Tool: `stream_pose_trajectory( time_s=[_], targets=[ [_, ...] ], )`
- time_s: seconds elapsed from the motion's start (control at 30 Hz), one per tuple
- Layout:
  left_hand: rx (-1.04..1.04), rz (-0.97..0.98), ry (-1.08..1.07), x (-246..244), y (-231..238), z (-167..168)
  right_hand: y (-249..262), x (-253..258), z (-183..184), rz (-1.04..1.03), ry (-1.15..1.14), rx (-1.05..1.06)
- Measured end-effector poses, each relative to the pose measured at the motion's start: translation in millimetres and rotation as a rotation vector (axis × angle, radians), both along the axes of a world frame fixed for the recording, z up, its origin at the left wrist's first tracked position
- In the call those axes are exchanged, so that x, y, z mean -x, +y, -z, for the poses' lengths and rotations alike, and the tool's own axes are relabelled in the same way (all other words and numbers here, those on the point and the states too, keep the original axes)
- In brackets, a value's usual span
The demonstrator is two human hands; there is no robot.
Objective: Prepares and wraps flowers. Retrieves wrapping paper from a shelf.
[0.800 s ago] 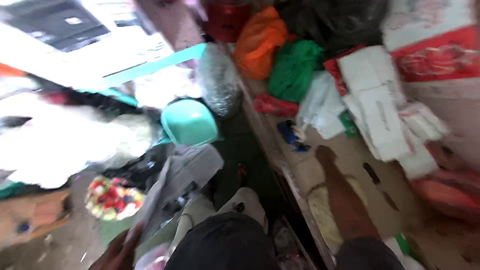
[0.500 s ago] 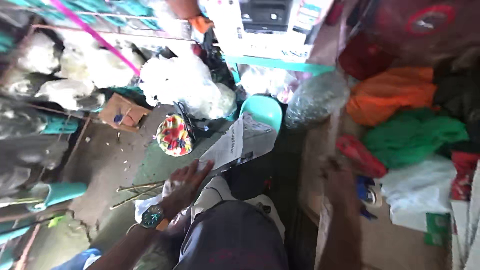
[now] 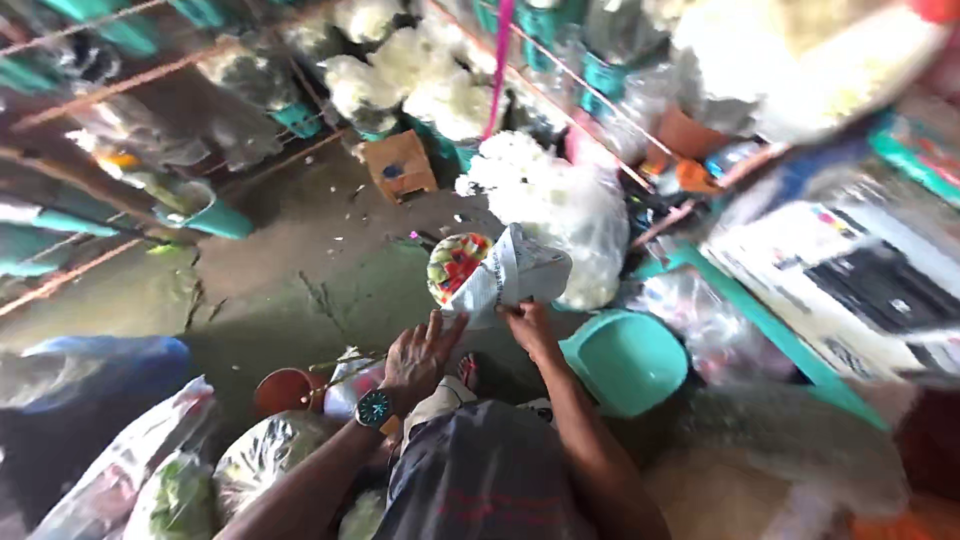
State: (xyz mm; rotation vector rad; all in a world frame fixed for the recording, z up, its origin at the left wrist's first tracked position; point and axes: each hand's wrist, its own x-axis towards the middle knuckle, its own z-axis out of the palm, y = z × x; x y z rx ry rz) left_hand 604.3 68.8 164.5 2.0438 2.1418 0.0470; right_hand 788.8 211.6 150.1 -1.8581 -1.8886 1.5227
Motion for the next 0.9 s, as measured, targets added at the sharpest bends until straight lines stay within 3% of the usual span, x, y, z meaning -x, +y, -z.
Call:
stream_pose_trajectory(
  time_s=[0.17, 0.33, 0.43, 0.57, 0.7, 0.8, 0.9],
  targets=[
    [-0.006, -0.337, -0.051, 96, -4, 11, 40, 144, 23, -0.166, 0.116, 0.088],
    [-0.074, -0.680, -0.078, 171, -12, 25, 71, 261, 46, -0.458, 0.142, 0.127],
    [-0.118, -0.845, -0.075, 218, -17, 32, 89, 319, 39, -0.553, 0.190, 0.157],
    [-0.050, -0.990, -0.103, 290, -8, 37, 113, 410, 16, -0.600, 0.480, 0.334],
    [-0.035, -1.056, -0.090, 370, 13, 46, 142, 519, 19, -0.645, 0.678, 0.492],
    [0.010, -1.092, -0.110, 427, 30, 36, 161, 598, 7, -0.756, 0.627, 0.492],
    [0.102, -1.144, -0.213, 466, 44, 32, 178, 675, -2, -1.009, 0.226, 0.391]
  ],
)
